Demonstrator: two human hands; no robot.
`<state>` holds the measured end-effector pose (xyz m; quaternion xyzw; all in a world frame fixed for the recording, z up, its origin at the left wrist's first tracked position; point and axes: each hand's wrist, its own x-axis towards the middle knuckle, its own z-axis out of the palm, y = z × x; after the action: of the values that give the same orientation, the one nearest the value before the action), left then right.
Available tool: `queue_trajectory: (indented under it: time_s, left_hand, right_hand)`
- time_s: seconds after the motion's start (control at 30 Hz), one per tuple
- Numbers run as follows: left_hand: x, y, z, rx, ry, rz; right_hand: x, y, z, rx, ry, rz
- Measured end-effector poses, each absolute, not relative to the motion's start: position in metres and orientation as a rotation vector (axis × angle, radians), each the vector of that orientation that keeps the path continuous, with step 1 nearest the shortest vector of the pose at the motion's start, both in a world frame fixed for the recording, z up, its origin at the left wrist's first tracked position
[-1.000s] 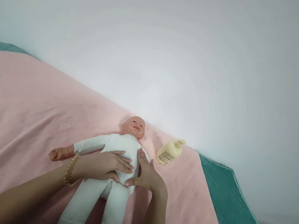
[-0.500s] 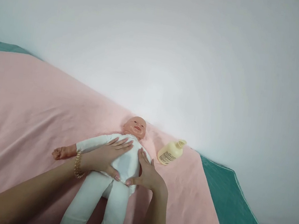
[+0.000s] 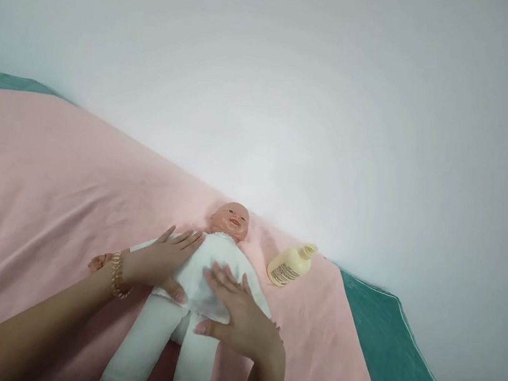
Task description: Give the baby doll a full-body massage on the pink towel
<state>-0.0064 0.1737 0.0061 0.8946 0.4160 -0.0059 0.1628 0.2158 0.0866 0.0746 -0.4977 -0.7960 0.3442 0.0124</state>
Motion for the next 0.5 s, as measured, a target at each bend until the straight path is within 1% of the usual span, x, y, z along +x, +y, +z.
queue_trajectory:
  time_s: [0.07,0.17,0.37,0.5]
  left_hand:
    - [-0.005,0.174,0.004,2.566,1.188,-0.019]
    - [-0.004,0.174,0.002,2.58,1.181,-0.002]
    - [-0.003,0.175,0.0,2.588,1.168,0.022]
    - [-0.005,0.178,-0.007,2.62,1.101,0.089]
  right_hand:
    - [0.204,0.086,0.073,-1.438,-2.538,1.1]
    - [0.194,0.097,0.061,-1.423,-2.554,1.067]
    - [0.203,0.127,0.03,-1.668,-2.409,0.827]
    - [0.217,0.132,0.025,-1.774,-2.299,0.86]
